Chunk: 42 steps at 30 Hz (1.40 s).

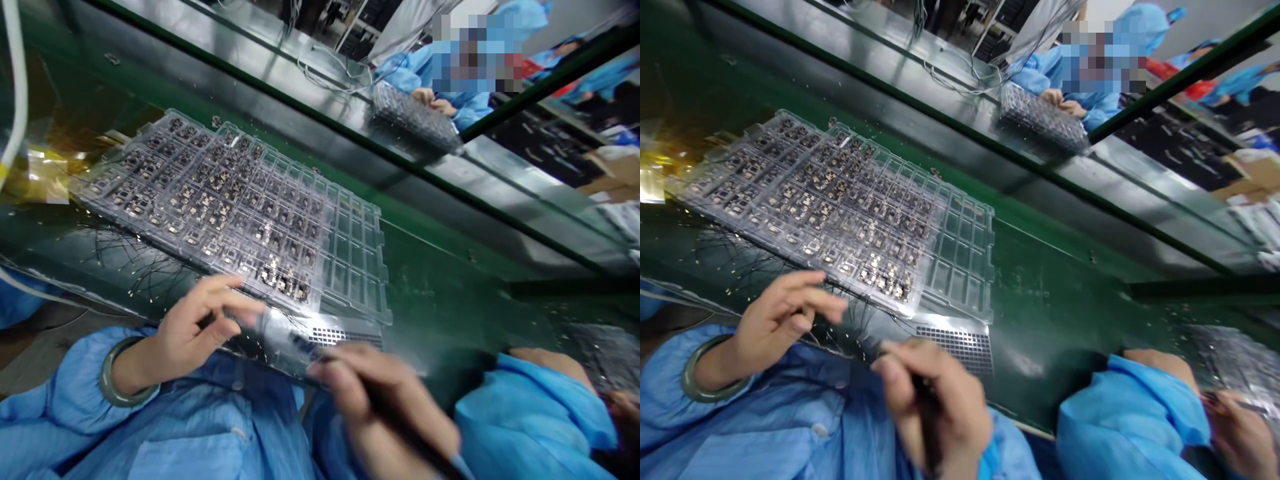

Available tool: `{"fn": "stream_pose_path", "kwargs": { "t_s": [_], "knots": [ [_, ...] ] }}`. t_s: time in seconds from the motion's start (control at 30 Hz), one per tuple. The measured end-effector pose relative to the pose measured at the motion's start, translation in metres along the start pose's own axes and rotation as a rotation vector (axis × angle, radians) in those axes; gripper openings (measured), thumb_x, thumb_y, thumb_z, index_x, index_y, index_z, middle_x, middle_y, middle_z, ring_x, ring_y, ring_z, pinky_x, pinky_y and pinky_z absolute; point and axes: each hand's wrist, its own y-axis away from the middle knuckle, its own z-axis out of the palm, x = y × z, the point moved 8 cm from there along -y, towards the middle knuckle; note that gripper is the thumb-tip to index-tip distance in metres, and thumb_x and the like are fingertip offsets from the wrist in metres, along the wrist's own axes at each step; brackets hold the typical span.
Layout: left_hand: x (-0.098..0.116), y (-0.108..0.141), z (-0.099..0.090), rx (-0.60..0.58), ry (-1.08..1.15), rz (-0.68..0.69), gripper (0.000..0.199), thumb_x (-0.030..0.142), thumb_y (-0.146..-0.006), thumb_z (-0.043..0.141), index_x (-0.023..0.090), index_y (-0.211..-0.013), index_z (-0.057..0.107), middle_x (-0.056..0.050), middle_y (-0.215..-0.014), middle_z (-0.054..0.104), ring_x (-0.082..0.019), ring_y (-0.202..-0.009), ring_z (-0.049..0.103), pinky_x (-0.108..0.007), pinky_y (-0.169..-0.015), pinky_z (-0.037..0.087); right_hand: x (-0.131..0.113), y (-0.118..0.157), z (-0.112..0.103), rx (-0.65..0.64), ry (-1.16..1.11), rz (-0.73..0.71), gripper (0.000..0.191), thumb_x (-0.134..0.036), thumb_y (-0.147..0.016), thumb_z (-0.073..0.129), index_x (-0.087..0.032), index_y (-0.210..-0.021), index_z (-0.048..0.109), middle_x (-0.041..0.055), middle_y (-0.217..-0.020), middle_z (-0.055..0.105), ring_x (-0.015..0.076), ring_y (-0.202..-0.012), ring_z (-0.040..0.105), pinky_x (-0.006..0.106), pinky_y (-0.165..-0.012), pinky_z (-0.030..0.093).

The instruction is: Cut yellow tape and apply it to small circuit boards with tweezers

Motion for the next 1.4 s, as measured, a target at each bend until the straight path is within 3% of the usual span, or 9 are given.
{"fn": "stream_pose_path", "kwargs": {
  "t_s": [0.1,0.13,0.3,0.47,0.77,0.97,1.13,1.27,1.4],
  "knots": [
    [-0.008,0.006,-0.031,0.362,-0.025,0.027,0.044,0.032,-0.096,0.056,0.021,-0.137,0.045,-0.012,-0.13,0.066,-0.019,-0.112,0.066,-0.033,-0.099,0.053,0.012,-0.035,-0.022,0.405,0.245,0.031,0.009,-0.022,-0.088,0.07,-0.021,-0.096,0.074,0.0032,-0.076,0.075,0.0183,-0.063,0.071,0.029,-0.06,0.059],
    [-0.009,0.008,-0.037,0.437,-0.043,0.035,0.044,0.029,-0.096,0.057,0.021,-0.137,0.045,-0.012,-0.13,0.065,-0.019,-0.118,0.063,-0.036,-0.103,0.05,0.011,-0.05,-0.011,0.389,0.334,-0.036,0.011,-0.022,-0.089,0.069,-0.022,-0.099,0.074,0.0049,-0.083,0.076,0.0199,-0.07,0.072,0.031,-0.066,0.059],
    [-0.012,0.014,-0.052,0.563,-0.138,-0.018,0.034,0.018,-0.094,0.057,0.018,-0.128,0.054,-0.01,-0.12,0.07,-0.018,-0.112,0.066,-0.036,-0.101,0.053,0.008,-0.096,0.081,0.06,0.751,-0.389,0.017,-0.01,-0.088,0.058,-0.016,-0.097,0.072,0.0126,-0.107,0.075,0.0259,-0.091,0.07,0.033,-0.072,0.056],
    [-0.014,0.022,-0.064,0.584,-0.186,-0.053,0.022,0.017,-0.095,0.055,0.018,-0.116,0.062,-0.006,-0.108,0.073,-0.017,-0.1,0.071,-0.033,-0.094,0.057,0.02,-0.082,0.146,-0.471,0.742,-0.438,0.014,-0.01,-0.092,0.056,-0.015,-0.095,0.069,0.0107,-0.106,0.075,0.0222,-0.084,0.068,0.03,-0.071,0.052],
    [-0.012,0.015,-0.069,0.536,-0.307,-0.067,0.019,0.016,-0.095,0.053,0.02,-0.11,0.064,-0.003,-0.101,0.073,-0.015,-0.09,0.07,-0.03,-0.089,0.056,0.032,-0.083,0.137,-0.487,0.612,-0.335,0.022,-0.018,-0.093,0.063,-0.016,-0.114,0.069,0.0091,-0.121,0.073,0.0236,-0.101,0.069,0.032,-0.081,0.057],
    [0.002,-0.011,-0.049,0.315,-0.868,0.178,0.027,0.016,-0.09,0.059,0.021,-0.117,0.062,-0.01,-0.123,0.068,-0.028,-0.123,0.058,-0.047,-0.104,0.043,0.034,-0.097,0.137,-0.632,0.592,-0.293,0.022,-0.031,-0.089,0.071,-0.02,-0.108,0.073,0.0078,-0.119,0.074,0.0243,-0.099,0.071,0.034,-0.078,0.059],
    [-0.002,-0.018,-0.041,0.252,-1.096,0.227,0.021,0.014,-0.089,0.059,0.02,-0.109,0.064,-0.01,-0.118,0.072,-0.03,-0.119,0.062,-0.046,-0.099,0.037,0.029,-0.093,0.142,-0.689,0.59,-0.302,0.021,-0.019,-0.09,0.068,-0.02,-0.111,0.071,0.009,-0.113,0.073,0.0234,-0.094,0.071,0.031,-0.071,0.058],
    [-0.002,-0.016,-0.04,0.265,-1.104,0.249,0.027,0.013,-0.089,0.059,0.02,-0.114,0.062,-0.01,-0.117,0.073,-0.031,-0.118,0.062,-0.045,-0.097,0.035,0.032,-0.103,0.133,-0.624,0.421,-0.197,0.022,-0.014,-0.088,0.068,-0.02,-0.109,0.071,0.0073,-0.108,0.072,0.0206,-0.09,0.071,0.029,-0.072,0.056],
    [-0.003,-0.015,-0.04,0.28,-1.061,0.256,0.03,0.011,-0.088,0.06,0.021,-0.116,0.061,-0.01,-0.119,0.072,-0.03,-0.12,0.061,-0.045,-0.098,0.034,0.053,-0.161,0.096,-0.312,0.141,-0.049,0.012,-0.013,-0.086,0.066,-0.014,-0.095,0.073,0.0056,-0.092,0.075,0.0208,-0.086,0.07,0.032,-0.08,0.054]
  ]
}}
